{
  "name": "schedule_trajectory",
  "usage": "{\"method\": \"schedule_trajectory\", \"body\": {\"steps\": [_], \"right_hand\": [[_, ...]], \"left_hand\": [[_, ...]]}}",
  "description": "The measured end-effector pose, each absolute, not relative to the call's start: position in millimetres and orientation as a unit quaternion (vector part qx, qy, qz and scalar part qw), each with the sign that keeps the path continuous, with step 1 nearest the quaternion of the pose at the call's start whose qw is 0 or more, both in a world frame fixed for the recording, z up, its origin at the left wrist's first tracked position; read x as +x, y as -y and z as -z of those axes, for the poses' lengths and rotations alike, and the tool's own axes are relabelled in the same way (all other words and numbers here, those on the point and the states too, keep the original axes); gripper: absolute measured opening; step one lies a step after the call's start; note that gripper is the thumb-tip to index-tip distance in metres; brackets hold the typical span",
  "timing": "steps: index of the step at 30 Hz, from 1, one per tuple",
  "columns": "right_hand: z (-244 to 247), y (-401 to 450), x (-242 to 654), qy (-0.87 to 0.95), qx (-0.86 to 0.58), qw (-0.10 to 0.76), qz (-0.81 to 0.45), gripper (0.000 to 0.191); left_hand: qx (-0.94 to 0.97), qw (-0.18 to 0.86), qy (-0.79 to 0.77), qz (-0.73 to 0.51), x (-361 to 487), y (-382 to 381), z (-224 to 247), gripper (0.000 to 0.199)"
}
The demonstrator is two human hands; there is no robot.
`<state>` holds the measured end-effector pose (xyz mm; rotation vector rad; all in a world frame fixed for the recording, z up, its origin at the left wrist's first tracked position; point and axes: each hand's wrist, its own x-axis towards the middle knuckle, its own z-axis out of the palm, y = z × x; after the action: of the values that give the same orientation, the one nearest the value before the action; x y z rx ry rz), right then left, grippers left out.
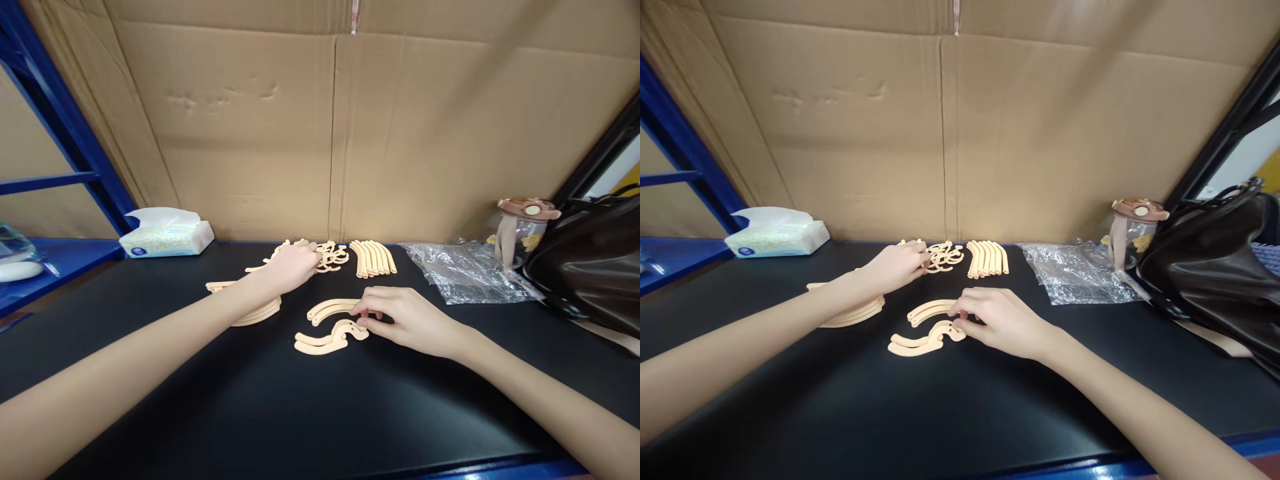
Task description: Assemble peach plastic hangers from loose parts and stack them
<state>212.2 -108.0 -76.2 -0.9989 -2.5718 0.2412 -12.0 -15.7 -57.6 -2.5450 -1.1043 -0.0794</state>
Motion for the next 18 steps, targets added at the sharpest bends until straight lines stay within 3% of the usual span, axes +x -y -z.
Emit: {"method": "schedule_trajectory", "body": {"steps": [18], "right_hand": [[72.0,109.7,212.6,0.916,-0.354,0.175,-0.075,0.019]], "left_hand": [[-0.917,0.171,0.356,0.047,-13.2,9.3,53.2,0.017]]}}
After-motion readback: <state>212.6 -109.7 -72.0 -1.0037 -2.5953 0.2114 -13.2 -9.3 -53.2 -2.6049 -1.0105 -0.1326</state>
